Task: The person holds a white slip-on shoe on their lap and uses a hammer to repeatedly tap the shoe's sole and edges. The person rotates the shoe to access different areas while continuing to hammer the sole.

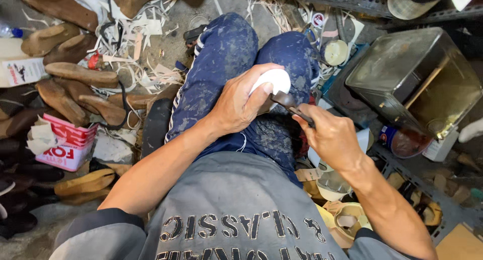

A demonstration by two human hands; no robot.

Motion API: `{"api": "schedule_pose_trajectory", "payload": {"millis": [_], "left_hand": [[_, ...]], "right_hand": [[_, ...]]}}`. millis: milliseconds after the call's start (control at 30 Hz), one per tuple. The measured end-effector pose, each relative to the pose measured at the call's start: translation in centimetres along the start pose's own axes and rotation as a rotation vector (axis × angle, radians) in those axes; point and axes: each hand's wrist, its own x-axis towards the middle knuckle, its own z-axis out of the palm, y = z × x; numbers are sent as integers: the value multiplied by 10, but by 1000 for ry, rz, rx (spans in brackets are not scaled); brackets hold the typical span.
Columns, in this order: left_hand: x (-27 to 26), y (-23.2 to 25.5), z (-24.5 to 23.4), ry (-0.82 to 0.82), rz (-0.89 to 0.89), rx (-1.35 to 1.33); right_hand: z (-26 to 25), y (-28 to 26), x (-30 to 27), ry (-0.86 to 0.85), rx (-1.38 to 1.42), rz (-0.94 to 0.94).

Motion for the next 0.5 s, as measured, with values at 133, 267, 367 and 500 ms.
{"api": "schedule_pose_trajectory", "payload": {"millis": [133,267,367,500], "left_hand": [[-12,4,6,-14,6,53],[-20,13,2,-100,8,19],[-15,3,-5,-137,13,-89],[-15,12,-2,-77,38,-5]], "right_hand": [[4,-32,-22,-7,19,62],[-18,-64,-7,-179,466,218],[-5,-63,3,-159,594,208],[-12,-62,-1,-245,722,261]]}}
